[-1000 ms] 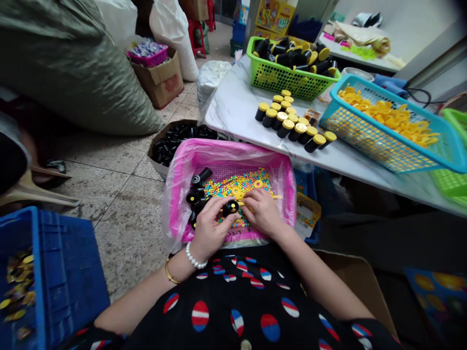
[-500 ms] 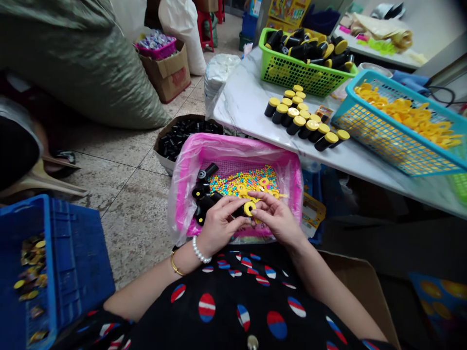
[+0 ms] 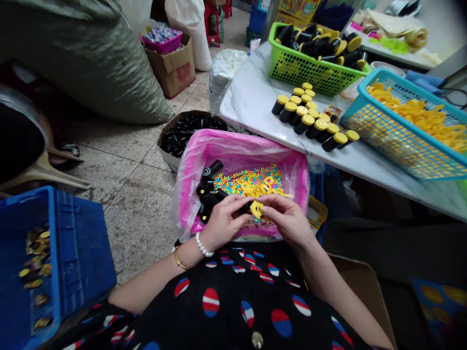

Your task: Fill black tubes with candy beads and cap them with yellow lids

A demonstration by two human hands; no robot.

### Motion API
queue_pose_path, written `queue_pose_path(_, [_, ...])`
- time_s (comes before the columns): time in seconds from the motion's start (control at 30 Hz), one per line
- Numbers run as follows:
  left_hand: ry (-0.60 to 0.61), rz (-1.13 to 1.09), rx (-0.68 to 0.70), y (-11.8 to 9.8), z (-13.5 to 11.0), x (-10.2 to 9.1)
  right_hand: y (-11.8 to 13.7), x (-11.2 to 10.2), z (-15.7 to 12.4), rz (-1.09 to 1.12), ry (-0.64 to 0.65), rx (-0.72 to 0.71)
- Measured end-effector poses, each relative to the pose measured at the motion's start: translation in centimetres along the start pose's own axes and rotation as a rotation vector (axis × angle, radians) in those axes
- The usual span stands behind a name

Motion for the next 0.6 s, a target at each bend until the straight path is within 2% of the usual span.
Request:
queue_pose_path(0.13, [0.003, -0.016, 0.030, -0.3, -0.1, 0.1, -0.5, 0.4, 0.0, -0.040, -0.041, 0.040])
queue_pose_path(0.47, [-0.009, -0.030, 0.040, -0.6, -0.3, -0.3, 0.5, 0.7, -1.2, -0.179, -0.244, -0.108])
queue_pose_path(0.53, [0.013, -0.050, 0.035, -0.7, -0.2, -0.1, 0.8, 0.6, -1.5, -0.261, -0.272, -0.139])
queue_pose_path(0.6, [0.004, -0.118, 0.009, -0.4, -0.2, -0.3, 1.8, 0.8, -1.8, -0.433, -0.286, -0.207])
Point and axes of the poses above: each hand's wrist, its own z-axis towards the middle knuckle, its own x-axis out of the palm, y = z × x, the point moved 8 cm from there along z, towards the middle knuckle, and after that the axes turned 9 degrees about y, right-handed, at the moved point
